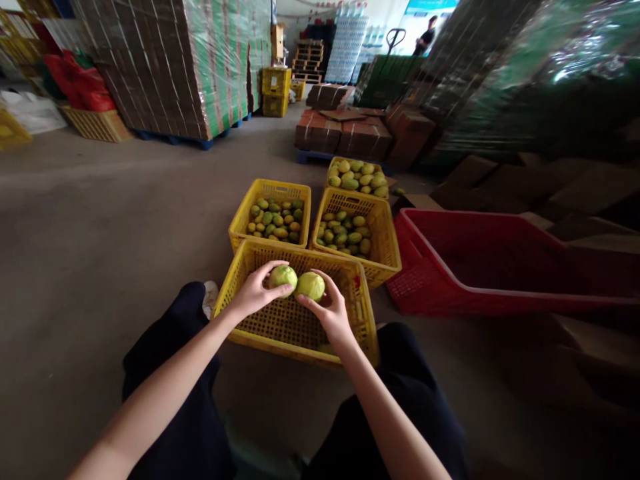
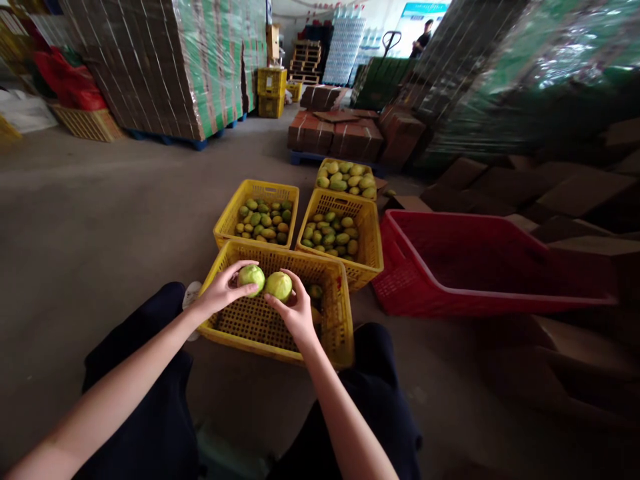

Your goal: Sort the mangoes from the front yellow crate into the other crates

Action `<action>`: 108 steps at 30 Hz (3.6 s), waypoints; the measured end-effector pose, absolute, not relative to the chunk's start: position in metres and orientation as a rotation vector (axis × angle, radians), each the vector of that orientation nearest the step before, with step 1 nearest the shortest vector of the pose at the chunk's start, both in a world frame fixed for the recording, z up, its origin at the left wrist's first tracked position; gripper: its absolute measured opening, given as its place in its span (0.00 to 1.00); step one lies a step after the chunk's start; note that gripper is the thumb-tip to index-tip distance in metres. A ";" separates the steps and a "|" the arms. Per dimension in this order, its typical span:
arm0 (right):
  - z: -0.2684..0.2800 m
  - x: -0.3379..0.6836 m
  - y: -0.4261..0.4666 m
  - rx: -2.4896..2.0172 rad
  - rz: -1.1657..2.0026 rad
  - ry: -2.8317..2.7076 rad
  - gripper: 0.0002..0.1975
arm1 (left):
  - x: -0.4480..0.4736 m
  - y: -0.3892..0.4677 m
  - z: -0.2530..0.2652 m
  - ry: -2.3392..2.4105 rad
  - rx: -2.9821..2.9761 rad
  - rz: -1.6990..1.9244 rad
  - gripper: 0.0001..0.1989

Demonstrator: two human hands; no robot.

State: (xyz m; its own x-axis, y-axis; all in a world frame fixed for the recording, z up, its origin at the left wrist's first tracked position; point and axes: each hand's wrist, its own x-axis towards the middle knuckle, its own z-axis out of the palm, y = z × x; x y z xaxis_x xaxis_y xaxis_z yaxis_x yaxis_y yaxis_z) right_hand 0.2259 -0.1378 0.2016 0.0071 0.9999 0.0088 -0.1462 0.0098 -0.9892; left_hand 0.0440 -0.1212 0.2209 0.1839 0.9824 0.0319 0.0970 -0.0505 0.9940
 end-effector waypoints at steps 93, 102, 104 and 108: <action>0.203 0.232 -0.119 -1.188 1.749 0.095 0.13 | 0.068 -0.115 0.201 0.890 -0.114 0.925 0.14; 0.202 0.231 -0.117 -1.236 1.635 0.099 0.09 | 0.070 -0.115 0.202 0.928 -0.104 0.915 0.14; 0.200 0.230 -0.116 -1.232 1.622 0.090 0.09 | 0.069 -0.115 0.201 0.925 -0.107 0.909 0.14; 0.193 0.231 -0.114 -1.216 1.621 0.070 0.07 | 0.064 -0.115 0.199 0.914 -0.113 0.903 0.14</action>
